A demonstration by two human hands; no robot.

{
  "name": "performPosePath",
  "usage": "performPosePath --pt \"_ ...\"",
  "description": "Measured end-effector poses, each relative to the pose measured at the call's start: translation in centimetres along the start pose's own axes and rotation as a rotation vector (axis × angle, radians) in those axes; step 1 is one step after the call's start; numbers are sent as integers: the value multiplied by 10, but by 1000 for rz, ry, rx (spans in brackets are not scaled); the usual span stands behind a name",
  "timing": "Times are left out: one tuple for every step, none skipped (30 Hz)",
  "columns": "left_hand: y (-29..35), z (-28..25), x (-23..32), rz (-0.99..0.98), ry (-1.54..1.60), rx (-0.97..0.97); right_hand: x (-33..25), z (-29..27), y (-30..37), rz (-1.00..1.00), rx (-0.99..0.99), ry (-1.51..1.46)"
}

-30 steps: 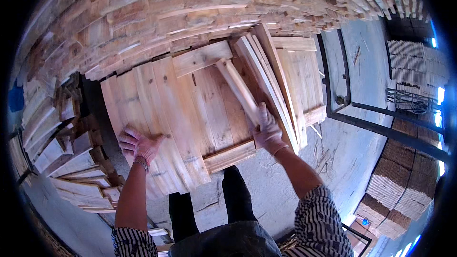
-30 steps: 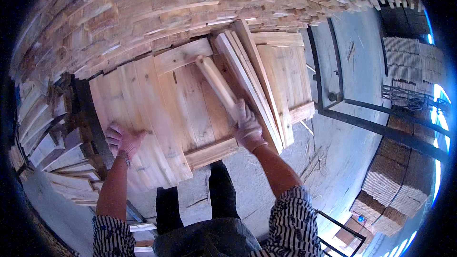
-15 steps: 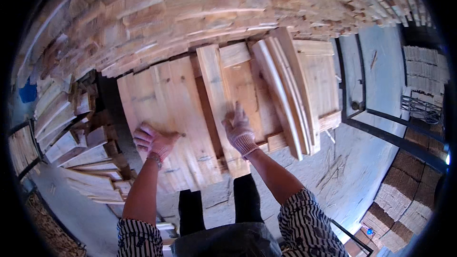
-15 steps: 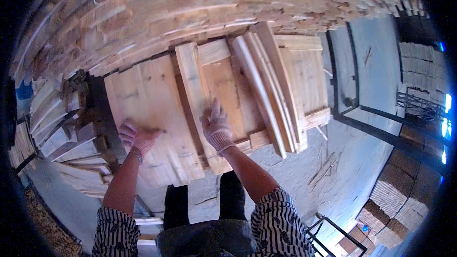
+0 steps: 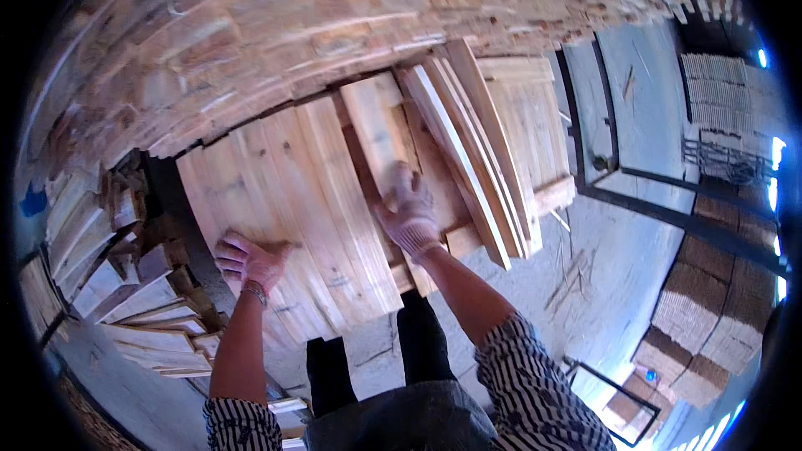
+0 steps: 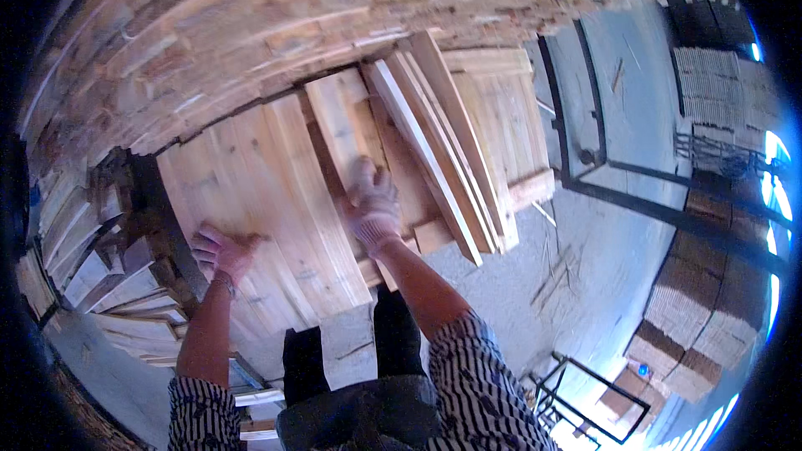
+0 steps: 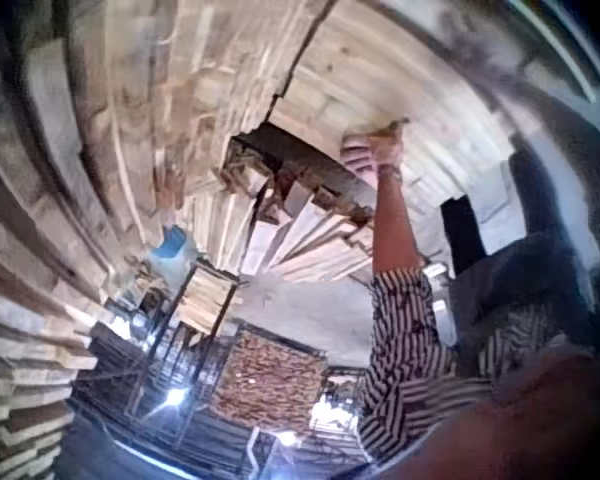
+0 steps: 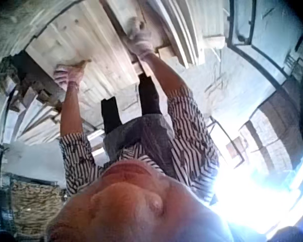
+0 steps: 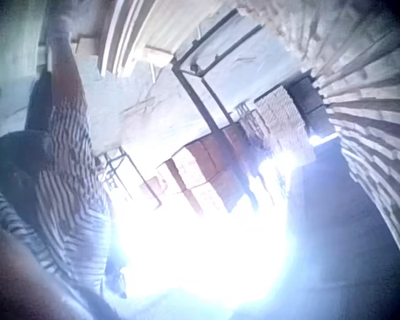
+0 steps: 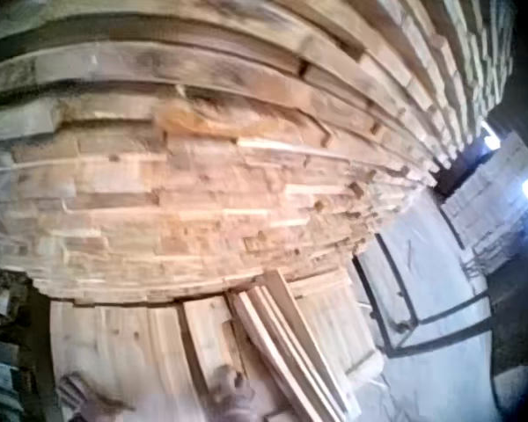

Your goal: The person picks up wooden planks from a pile on the floor and stacks them onto a metal rack. They repeatedly lift the planks, align them, and place them in a neat stack, occasionally adjusting the position of the wood to ensure stability.

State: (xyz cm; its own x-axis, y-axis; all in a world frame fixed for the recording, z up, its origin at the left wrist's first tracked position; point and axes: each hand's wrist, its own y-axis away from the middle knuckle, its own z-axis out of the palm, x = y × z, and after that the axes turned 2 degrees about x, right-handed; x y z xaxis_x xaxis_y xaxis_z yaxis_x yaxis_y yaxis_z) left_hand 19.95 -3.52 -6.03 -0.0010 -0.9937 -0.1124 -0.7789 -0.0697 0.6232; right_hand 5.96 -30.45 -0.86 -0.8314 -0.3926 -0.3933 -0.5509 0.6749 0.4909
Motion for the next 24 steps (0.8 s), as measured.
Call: performPosePath --pt "11 -8 9 1 -4 -45 -1 10 14 25 34 83" --pt "7 -5 11 13 -15 -40 -9 31 20 26 82 161" --pt "12 -6 7 16 -17 -76 -11 39 27 38 103 241" --pt "10 -7 10 21 -4 -98 1 33 19 77 -73 78" --pt "7 -6 18 22 19 -118 21 20 16 -5 37 121" --pt "4 0 10 17 11 -52 36 2 16 -102 134 163" --pt "-4 10 1 33 39 -17 52 -17 9 -207 237 201" --pt "-12 20 -10 48 65 20 68 -45 -2 -105 353 301" --pt "-18 31 -16 79 87 53 81 -66 -5 11 462 406" --pt "-12 34 -9 46 -72 206 84 -71 -2 94 397 450" --pt "-21 42 -21 116 40 108 88 -75 2 174 330 492" --pt "-32 48 -28 191 162 1 87 -81 0 251 286 527" --pt "-54 50 -36 247 273 -193 92 -72 -7 305 338 490" --pt "-68 53 -47 295 374 -399 94 -65 -12 236 298 504" --pt "-65 49 -47 282 331 -406 100 -58 -6 196 257 524" --pt "-61 43 -47 268 284 -414 101 -55 -5 198 242 477" --pt "-29 28 -13 192 116 -206 111 -59 -9 207 240 442" --pt "-16 22 -7 151 15 -67 116 -63 -9 199 223 404" --pt "-4 17 -3 95 -70 68 127 -68 -6 117 233 264" --pt "-4 21 -5 100 -89 132 141 -73 -4 37 241 125" --pt "0 15 -1 98 -91 142 154 -83 -5 -46 254 -15" --pt "2 10 1 92 -96 151 156 -92 -2 -94 172 -258" --pt "6 5 4 84 -97 159 157 -99 -4 -60 31 -392" --pt "8 -3 1 62 -102 156 142 -109 0 -17 -118 -528"
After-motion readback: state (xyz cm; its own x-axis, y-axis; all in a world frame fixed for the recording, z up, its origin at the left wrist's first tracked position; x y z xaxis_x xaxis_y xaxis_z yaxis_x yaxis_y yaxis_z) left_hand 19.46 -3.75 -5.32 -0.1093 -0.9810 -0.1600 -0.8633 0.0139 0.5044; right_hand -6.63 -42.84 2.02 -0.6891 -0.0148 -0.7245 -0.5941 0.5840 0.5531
